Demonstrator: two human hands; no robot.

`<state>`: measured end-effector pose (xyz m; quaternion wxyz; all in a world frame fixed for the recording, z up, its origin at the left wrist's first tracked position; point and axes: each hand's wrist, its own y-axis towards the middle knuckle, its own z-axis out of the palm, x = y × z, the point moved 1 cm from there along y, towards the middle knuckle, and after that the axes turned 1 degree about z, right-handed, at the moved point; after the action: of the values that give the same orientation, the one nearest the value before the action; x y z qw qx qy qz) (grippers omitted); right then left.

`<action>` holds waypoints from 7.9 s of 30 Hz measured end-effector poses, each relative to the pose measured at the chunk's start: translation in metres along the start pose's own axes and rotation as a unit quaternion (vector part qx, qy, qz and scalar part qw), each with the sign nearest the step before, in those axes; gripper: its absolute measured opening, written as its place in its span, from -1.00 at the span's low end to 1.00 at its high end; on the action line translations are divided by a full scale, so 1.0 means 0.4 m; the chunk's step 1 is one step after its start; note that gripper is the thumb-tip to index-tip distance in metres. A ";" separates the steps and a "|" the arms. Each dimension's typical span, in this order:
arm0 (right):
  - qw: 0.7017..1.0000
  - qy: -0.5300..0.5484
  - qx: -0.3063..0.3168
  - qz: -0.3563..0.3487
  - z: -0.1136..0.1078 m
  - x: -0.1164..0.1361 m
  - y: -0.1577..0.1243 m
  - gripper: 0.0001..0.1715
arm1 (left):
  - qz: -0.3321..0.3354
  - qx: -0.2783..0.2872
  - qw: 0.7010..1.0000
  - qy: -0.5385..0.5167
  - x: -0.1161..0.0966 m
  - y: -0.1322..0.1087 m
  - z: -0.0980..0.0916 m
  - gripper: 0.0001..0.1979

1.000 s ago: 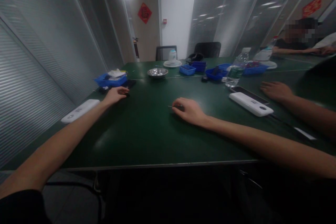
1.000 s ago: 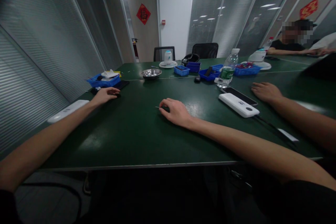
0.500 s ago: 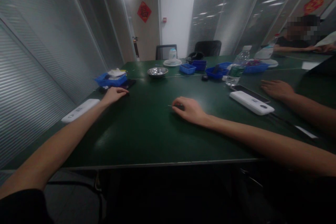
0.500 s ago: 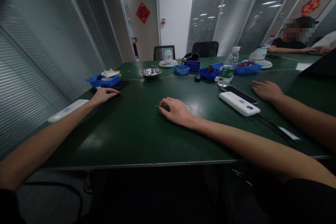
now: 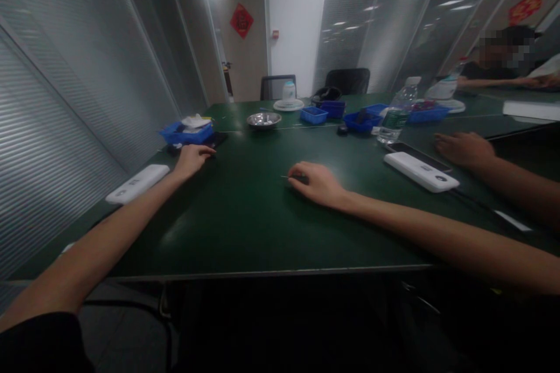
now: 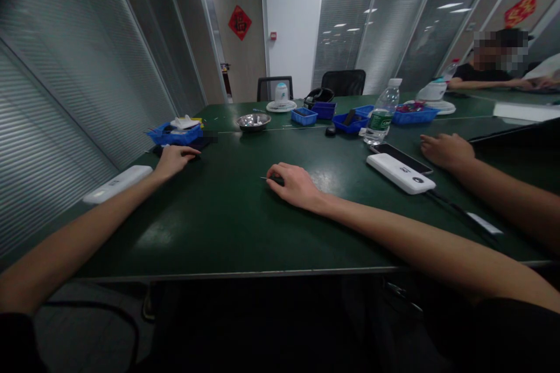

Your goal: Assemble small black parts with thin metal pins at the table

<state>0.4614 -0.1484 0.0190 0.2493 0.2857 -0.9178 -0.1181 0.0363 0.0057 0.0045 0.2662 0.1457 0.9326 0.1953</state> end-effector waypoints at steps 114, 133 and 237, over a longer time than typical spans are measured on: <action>0.999 -0.030 -0.005 0.023 0.003 -0.002 -0.002 -0.74 | 0.050 -0.002 0.990 0.133 0.075 0.019 -0.010 -0.68; 1.000 -0.029 0.000 0.012 0.004 -0.003 -0.002 -0.75 | 0.051 -0.023 0.983 0.176 0.031 -0.004 -0.014 -0.67; 1.000 -0.014 -0.008 0.021 -0.003 0.005 -0.002 -0.76 | 0.007 0.054 0.998 -0.033 -0.103 -0.023 0.045 -0.72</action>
<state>0.4610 -0.1502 0.0205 0.2416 0.2628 -0.9258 -0.1243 0.0781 -0.0127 0.0046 0.2873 0.1730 0.9314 0.1414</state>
